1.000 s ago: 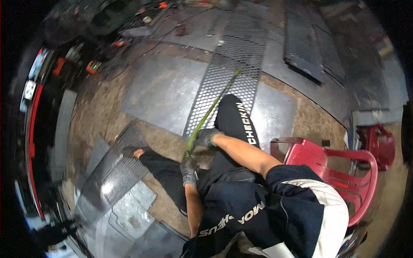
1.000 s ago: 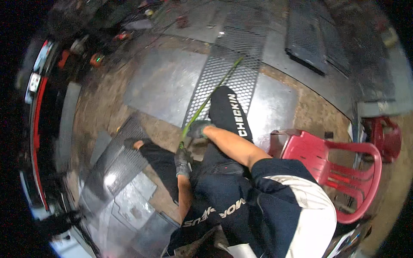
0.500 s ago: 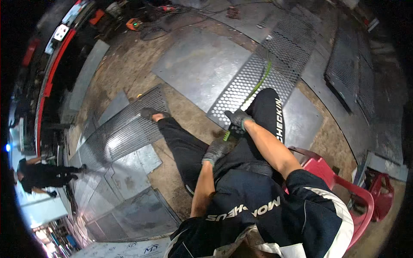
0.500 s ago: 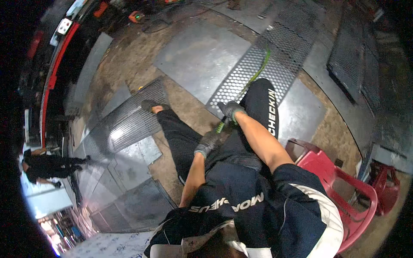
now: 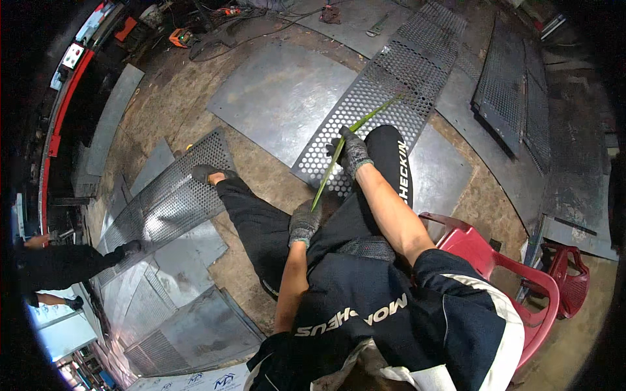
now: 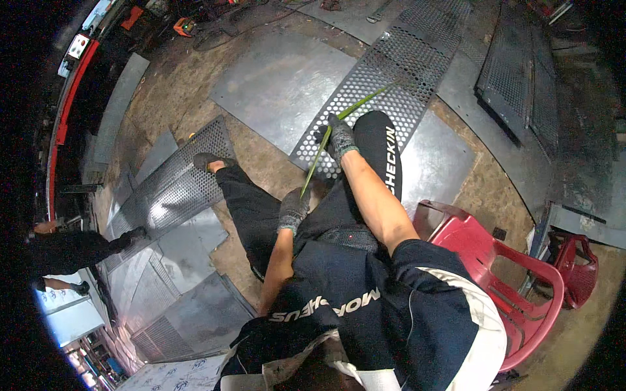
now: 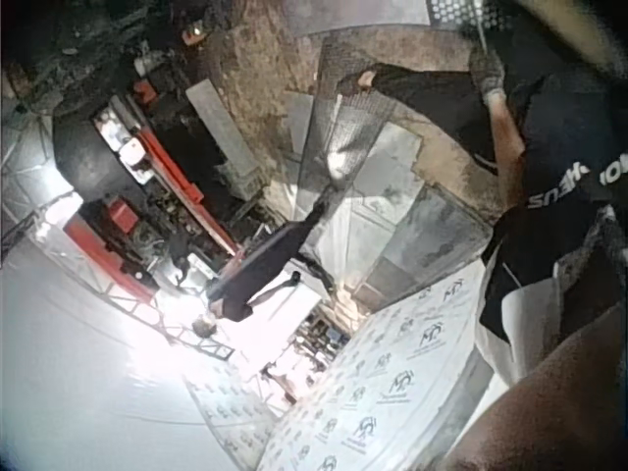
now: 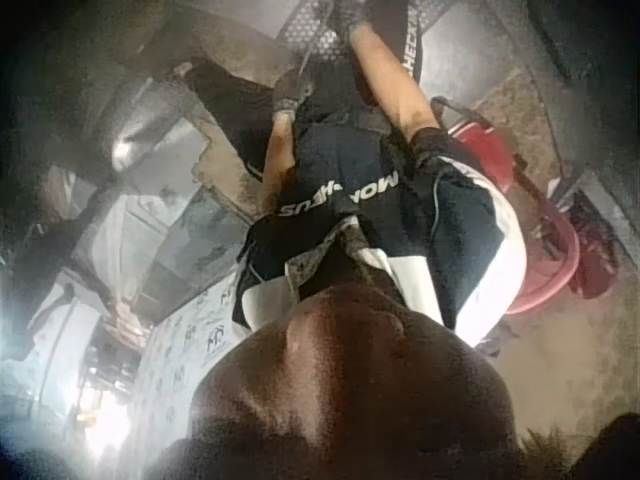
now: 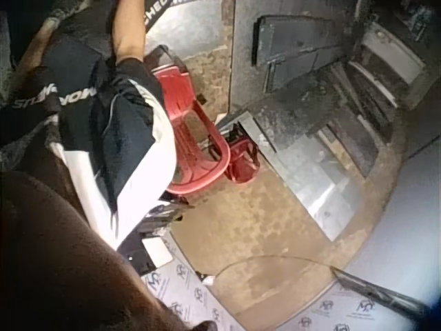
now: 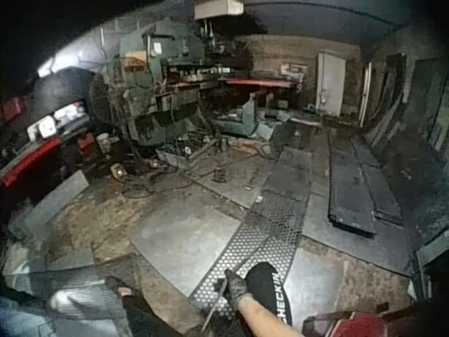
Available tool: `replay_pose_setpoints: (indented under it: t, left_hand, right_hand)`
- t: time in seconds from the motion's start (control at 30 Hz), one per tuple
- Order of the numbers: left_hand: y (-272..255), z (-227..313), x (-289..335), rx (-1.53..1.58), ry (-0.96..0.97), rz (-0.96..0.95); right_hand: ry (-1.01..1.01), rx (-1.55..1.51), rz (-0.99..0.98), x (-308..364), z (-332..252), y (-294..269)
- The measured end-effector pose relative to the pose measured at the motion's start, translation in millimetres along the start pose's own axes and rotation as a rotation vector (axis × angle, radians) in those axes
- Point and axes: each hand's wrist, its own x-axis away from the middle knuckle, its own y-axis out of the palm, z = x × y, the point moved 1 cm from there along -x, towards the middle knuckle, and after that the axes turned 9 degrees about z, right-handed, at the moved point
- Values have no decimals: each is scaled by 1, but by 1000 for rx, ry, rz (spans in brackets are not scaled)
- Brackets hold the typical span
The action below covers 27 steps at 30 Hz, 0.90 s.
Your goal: Measure the dimensions of a perforated metal plate using a measuring tape.
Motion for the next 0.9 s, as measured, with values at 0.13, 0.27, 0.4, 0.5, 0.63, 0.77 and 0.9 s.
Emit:
replay_pose_setpoints:
  t: [0.13, 0.27, 0.4, 0.5, 0.63, 0.77, 0.9]
  left_hand:
    - [-27, 30, 3, 68, -181, -6]
    - [-41, 46, 4, 49, -92, 94]
    - [-67, 74, -17, 10, 134, 189]
    - [-106, 90, -46, 35, 251, 310]
    - [-157, 73, -85, 201, 414, 475]
    - [-187, 60, -79, -165, 310, 452]
    - [-203, 65, -68, -281, 284, 410]
  right_hand:
    - [71, -301, -52, 25, -45, 2]
    - [-335, -345, -148, 90, -138, -2]
    - [-769, -319, -538, 177, -252, -52]
    - [-1341, -264, 114, 295, -285, -57]
    - [-1507, -279, -105, 361, -320, -123]
    - [-1441, -296, -247, 359, -307, -137]
    - [-1554, -338, 229, 336, -293, -142]
